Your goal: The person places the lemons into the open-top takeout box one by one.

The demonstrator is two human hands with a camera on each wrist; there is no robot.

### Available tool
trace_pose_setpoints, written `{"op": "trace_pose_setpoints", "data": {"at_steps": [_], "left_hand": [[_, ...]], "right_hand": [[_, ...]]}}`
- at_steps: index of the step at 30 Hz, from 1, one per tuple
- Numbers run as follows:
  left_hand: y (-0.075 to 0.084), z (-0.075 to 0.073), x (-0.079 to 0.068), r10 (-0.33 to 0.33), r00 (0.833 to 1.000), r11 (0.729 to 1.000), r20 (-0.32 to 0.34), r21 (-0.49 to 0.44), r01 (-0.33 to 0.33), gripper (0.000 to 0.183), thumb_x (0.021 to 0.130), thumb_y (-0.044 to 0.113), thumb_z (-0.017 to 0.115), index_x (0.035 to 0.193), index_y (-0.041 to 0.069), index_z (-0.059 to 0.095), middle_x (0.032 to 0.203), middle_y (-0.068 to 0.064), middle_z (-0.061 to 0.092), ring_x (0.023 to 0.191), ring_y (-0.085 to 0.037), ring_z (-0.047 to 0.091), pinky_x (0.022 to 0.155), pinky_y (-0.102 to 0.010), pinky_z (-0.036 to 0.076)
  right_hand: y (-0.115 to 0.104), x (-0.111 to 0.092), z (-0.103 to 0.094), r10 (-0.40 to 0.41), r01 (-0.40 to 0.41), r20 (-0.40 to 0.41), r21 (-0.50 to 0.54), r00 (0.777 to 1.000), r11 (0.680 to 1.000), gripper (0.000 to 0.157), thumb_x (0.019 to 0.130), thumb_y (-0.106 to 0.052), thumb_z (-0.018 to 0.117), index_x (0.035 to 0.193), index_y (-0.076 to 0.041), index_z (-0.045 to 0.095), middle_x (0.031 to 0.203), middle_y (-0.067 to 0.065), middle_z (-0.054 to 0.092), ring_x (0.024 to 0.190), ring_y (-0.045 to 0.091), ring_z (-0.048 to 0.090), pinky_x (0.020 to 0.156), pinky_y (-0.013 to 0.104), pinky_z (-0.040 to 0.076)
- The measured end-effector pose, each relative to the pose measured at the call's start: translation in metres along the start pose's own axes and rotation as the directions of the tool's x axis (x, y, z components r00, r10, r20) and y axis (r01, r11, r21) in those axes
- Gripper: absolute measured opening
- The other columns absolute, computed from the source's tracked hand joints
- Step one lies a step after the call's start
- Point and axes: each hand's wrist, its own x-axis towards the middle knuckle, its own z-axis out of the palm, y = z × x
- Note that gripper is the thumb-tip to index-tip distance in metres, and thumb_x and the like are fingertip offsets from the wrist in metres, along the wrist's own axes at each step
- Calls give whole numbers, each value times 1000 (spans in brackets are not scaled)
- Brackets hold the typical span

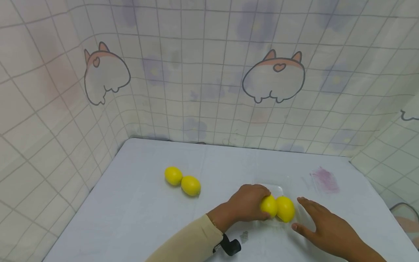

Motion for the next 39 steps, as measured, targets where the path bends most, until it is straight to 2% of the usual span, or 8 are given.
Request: {"op": "trace_pose_setpoints", "data": {"at_steps": [5, 9, 14, 17, 20, 30, 39], "left_hand": [[8, -1, 5, -51, 999, 998, 11, 30, 51, 55, 78, 42, 90, 125, 21, 72, 115, 15, 68, 92, -3, 56, 87, -20, 45], [11, -2, 6, -74, 997, 997, 25, 34, 73, 53, 77, 42, 91, 122, 21, 73, 111, 15, 68, 84, -3, 53, 81, -19, 45], [9, -3, 4, -72, 996, 997, 48, 4, 72, 57, 79, 41, 89, 129, 22, 69, 125, 14, 65, 101, -2, 58, 92, -19, 48], [7, -2, 3, -51, 997, 999, 51, -10, 51, 61, 81, 42, 88, 134, 21, 66, 134, 14, 62, 116, -3, 57, 101, -21, 46], [5, -2, 3, -33, 998, 999, 48, -21, 34, 64, 82, 43, 87, 138, 20, 64, 138, 13, 60, 123, -5, 55, 105, -23, 44], [-4, -1, -1, 11, 999, 998, 32, -65, -9, 65, 85, 40, 85, 141, 17, 61, 142, 13, 57, 131, -4, 50, 111, -22, 38], [-13, -16, -15, 37, 999, 988, 12, -154, -35, 62, 89, 36, 82, 144, 21, 59, 147, 12, 53, 138, -6, 45, 115, -27, 36]], "right_hand": [[1, 1, 0, 14, -14, 21, -3, 1000, 1000, 100, 86, -81, 54, 154, -9, 43, 150, 22, 49, 128, 46, 54, 84, 67, 53], [1, 0, 1, 5, -5, 7, 7, 1000, 1000, 99, 86, -80, 55, 154, -9, 43, 150, 21, 50, 128, 44, 54, 85, 66, 54], [2, 0, 2, -2, 2, -2, 2, 1000, 1000, 99, 86, -80, 55, 154, -9, 42, 149, 20, 51, 127, 44, 55, 83, 66, 54], [3, 1, 3, 2, -2, -4, -9, 1000, 1000, 100, 86, -81, 55, 154, -9, 42, 149, 20, 51, 126, 44, 56, 82, 66, 55], [4, 0, 2, 0, 0, -10, -12, 1000, 1000, 100, 85, -81, 55, 154, -9, 43, 149, 20, 51, 126, 44, 56, 82, 65, 55], [1, -1, 0, -8, 8, -7, 0, 1000, 1000, 98, 86, -79, 57, 153, -8, 44, 148, 21, 52, 125, 44, 57, 82, 65, 55], [-1, -1, 0, -6, 6, -13, -3, 1000, 1000, 98, 87, -79, 56, 153, -7, 44, 148, 21, 52, 125, 44, 57, 83, 65, 55]]}}
